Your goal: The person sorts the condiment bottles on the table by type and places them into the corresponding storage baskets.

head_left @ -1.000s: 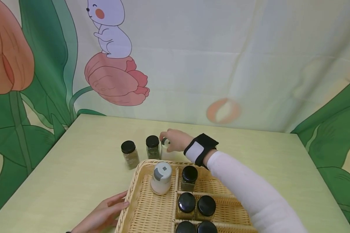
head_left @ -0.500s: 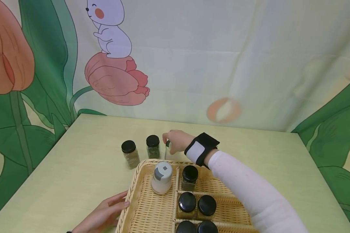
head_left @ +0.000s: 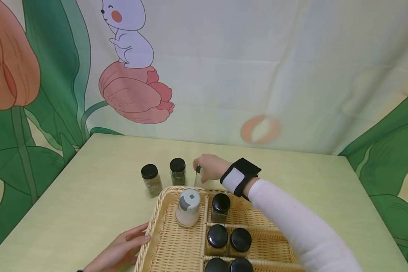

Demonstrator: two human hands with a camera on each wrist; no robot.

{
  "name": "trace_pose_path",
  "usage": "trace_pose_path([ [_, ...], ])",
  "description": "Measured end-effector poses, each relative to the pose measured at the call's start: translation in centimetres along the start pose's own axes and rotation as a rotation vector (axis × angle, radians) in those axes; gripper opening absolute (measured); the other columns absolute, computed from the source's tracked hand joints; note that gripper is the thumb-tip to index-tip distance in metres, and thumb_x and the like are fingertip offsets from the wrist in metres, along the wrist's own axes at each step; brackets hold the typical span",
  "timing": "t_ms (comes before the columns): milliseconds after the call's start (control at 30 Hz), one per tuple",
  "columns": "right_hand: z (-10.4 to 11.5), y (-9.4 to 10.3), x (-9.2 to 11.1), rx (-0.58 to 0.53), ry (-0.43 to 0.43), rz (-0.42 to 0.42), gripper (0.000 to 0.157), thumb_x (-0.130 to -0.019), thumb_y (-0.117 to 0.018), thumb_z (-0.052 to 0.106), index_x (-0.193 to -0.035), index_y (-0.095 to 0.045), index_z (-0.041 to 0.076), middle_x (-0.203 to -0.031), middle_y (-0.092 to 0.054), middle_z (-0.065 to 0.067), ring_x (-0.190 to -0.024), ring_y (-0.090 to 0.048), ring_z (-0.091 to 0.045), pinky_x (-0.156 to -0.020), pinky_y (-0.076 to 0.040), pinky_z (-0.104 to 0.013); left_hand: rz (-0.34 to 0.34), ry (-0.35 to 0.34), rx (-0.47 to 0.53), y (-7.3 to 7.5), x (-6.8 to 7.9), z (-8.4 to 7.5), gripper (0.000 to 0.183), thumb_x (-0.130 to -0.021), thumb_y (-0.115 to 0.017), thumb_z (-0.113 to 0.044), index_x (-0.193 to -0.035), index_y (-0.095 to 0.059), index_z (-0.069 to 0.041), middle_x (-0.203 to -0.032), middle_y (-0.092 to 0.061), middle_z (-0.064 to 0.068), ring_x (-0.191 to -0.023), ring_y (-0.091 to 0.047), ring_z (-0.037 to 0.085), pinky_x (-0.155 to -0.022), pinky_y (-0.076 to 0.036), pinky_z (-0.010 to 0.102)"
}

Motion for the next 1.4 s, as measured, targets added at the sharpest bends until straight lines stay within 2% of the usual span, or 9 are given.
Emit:
trace_pose_path([
  [200,-0.1,1.0,0.2,0.007,0.021,-0.052,0.037,-0.074,-0.07,0.008,-0.109,-0.058,0.004,-0.104,-0.058,-0.011,-0.092,-0.052,-0.023,-0.077,-0.045,-0.031,-0.019,0.028,-0.005,0.1,-0.1,0.1,0.072,-0.09,-0.049,-0.034,-0.141,-0.011,0.0,-0.139,-0.023,0.026,-0.108,-0.049,0.024,-0.083,-0.045,0.049],
  [233,-0.6,0.9,-0.4,0.005,0.056,-0.085,0.037,-0.072,-0.071,0.01,-0.107,-0.059,0.005,-0.101,-0.058,-0.009,-0.089,-0.052,-0.021,-0.074,-0.045,-0.029,-0.023,0.033,-0.007,0.2,-0.1,0.1,0.072,-0.09,-0.049,-0.035,-0.141,-0.011,0.0,-0.139,-0.023,0.026,-0.107,-0.049,0.025,-0.083,-0.045,0.05],
  [333,-0.4,2.0,-0.3,0.03,0.073,-0.103,0.036,-0.073,-0.07,0.009,-0.107,-0.059,0.004,-0.099,-0.058,-0.008,-0.088,-0.051,-0.02,-0.073,-0.045,-0.028,-0.021,0.029,-0.011,0.2,-0.1,0.1,0.071,-0.09,-0.048,-0.034,-0.141,-0.011,0.0,-0.139,-0.023,0.026,-0.108,-0.049,0.025,-0.083,-0.044,0.05],
  [433,0.3,3.4,0.5,0.015,0.096,-0.122,0.035,-0.073,-0.068,0.007,-0.107,-0.059,0.003,-0.1,-0.058,-0.009,-0.09,-0.051,-0.021,-0.075,-0.045,-0.028,-0.013,0.019,-0.015,0.2,-0.2,0.0,0.071,-0.091,-0.047,-0.033,-0.141,-0.01,0.001,-0.139,-0.023,0.026,-0.109,-0.048,0.024,-0.083,-0.044,0.051],
  [500,1.3,4.7,1.5,0.008,0.083,-0.119,0.035,-0.075,-0.066,0.004,-0.109,-0.059,0.0,-0.103,-0.058,-0.012,-0.093,-0.051,-0.022,-0.078,-0.045,-0.029,-0.006,0.017,-0.013,0.1,-0.1,0.0,0.071,-0.091,-0.047,-0.033,-0.14,-0.01,0.001,-0.139,-0.023,0.026,-0.109,-0.048,0.024,-0.083,-0.044,0.051],
  [733,2.5,7.5,3.3,-0.013,0.096,-0.178,0.038,-0.077,-0.066,0.007,-0.113,-0.057,0.002,-0.106,-0.055,-0.017,-0.092,-0.052,-0.024,-0.077,-0.047,-0.03,-0.006,0.019,-0.014,0.1,-0.1,0.0,0.071,-0.091,-0.048,-0.033,-0.14,-0.01,0.001,-0.139,-0.023,0.026,-0.109,-0.048,0.023,-0.084,-0.044,0.051],
  [900,3.1,8.9,4.0,-0.039,0.098,-0.197,0.038,-0.078,-0.065,0.008,-0.115,-0.057,0.004,-0.103,-0.053,-0.017,-0.086,-0.052,-0.022,-0.07,-0.047,-0.027,-0.013,0.024,-0.014,0.1,-0.1,0.1,0.072,-0.09,-0.048,-0.034,-0.141,-0.01,0.001,-0.139,-0.022,0.027,-0.108,-0.049,0.023,-0.083,-0.044,0.05],
  [1067,4.1,10.1,4.9,-0.061,0.114,-0.206,0.039,-0.078,-0.064,0.008,-0.115,-0.057,0.004,-0.102,-0.053,-0.016,-0.086,-0.052,-0.022,-0.069,-0.047,-0.026,-0.022,0.034,-0.016,0.0,-0.2,0.1,0.073,-0.09,-0.049,-0.035,-0.141,-0.01,0.001,-0.139,-0.023,0.027,-0.106,-0.05,0.024,-0.082,-0.045,0.049],
  [1400,7.4,12.1,7.7,-0.062,0.175,-0.208,0.039,-0.078,-0.064,0.011,-0.116,-0.057,0.008,-0.099,-0.052,-0.01,-0.084,-0.05,-0.018,-0.07,-0.044,-0.024,-0.001,-0.003,-0.022,-0.2,0.0,-0.1,0.072,-0.091,-0.048,-0.032,-0.14,-0.009,0.001,-0.14,-0.021,0.027,-0.11,-0.047,0.022,-0.084,-0.044,0.05],
])
Point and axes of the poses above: each hand's wrist, its own x-axis away from the middle knuckle, its own y-axis out of the back of the hand, z = x × y, the point moved 7 cm from there along -x, towards the middle knuckle
